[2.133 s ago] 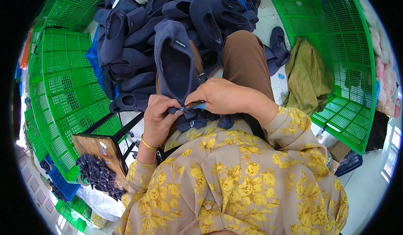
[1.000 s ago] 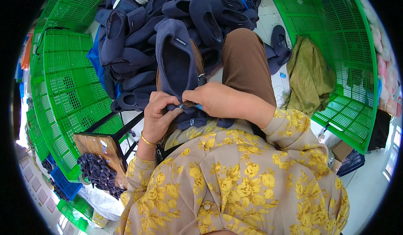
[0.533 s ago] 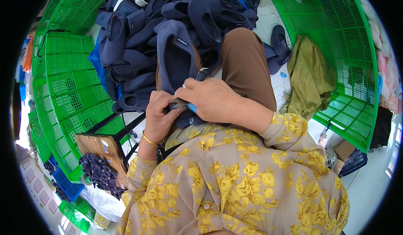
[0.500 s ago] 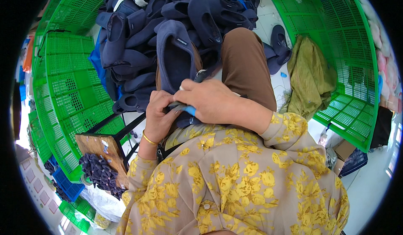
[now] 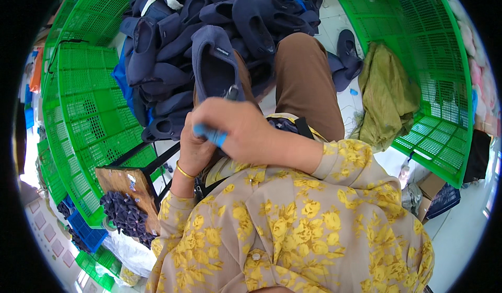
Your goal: The person sits on the floor and uses a blue utility knife to trim excess fabric or threads from the edges of dark blue slip-on shoes. The person handles shoes one at a time, rotating them to access different edges, and places trimmed shoes aside.
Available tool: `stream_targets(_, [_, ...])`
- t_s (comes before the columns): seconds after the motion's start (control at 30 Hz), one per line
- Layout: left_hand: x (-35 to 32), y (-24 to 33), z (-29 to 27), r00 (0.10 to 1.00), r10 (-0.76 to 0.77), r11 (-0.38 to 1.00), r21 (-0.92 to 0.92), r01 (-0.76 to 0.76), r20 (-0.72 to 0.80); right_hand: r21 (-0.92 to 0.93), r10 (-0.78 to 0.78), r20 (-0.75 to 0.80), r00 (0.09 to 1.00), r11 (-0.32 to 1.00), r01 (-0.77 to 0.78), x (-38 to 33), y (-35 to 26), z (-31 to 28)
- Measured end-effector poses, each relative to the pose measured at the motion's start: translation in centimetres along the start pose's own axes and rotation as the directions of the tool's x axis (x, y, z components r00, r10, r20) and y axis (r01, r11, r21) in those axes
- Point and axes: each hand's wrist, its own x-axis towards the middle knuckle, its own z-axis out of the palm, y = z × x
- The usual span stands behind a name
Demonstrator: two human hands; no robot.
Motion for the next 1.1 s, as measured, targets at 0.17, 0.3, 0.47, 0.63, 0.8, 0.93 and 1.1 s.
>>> stream_targets(0.17, [-0.6, 1.2, -0.2, 0.999, 0.028, 0.989, 0.146, -0.025, -0.019, 0.112, 0.395, -0.085, 0.915, 0.916, -0.385, 0.5, 0.8, -3.4])
stream_targets(0.3, [-1.2, 1.0, 0.3, 0.995, 0.043, 0.988, 0.150, -0.030, -0.085, -0.203, 0.394, 0.085, 0.915, 0.906, -0.372, -1.7, 2.0, -4.0])
stream_targets(0.47, [-1.2, 0.9, 0.4, 0.993, 0.073, 0.986, 0.153, -0.059, -0.089, -0.432, 0.334, 0.191, 0.923, 0.873, -0.226, -2.7, 2.5, -3.8])
stream_targets(0.63, [-1.2, 0.9, 0.4, 0.992, 0.067, 0.989, 0.137, -0.053, -0.105, -0.460, 0.306, 0.243, 0.920, 0.872, -0.168, -2.4, 2.1, -3.7])
stream_targets(0.8, [-1.1, 0.8, 0.5, 0.992, 0.078, 0.989, 0.134, -0.064, -0.104, -0.544, 0.339, 0.274, 0.900, 0.826, -0.146, -2.0, 1.8, -3.5])
stream_targets(0.93, [-1.1, 0.8, 0.5, 0.991, 0.083, 0.988, 0.140, -0.067, -0.107, -0.554, 0.350, 0.274, 0.896, 0.819, -0.150, -1.9, 2.2, -3.2])
stream_targets(1.1, [-1.2, 0.7, 0.6, 0.991, 0.090, 0.982, 0.174, -0.072, -0.097, -0.683, 0.409, 0.263, 0.874, 0.719, -0.130, -1.2, 2.2, -2.3])
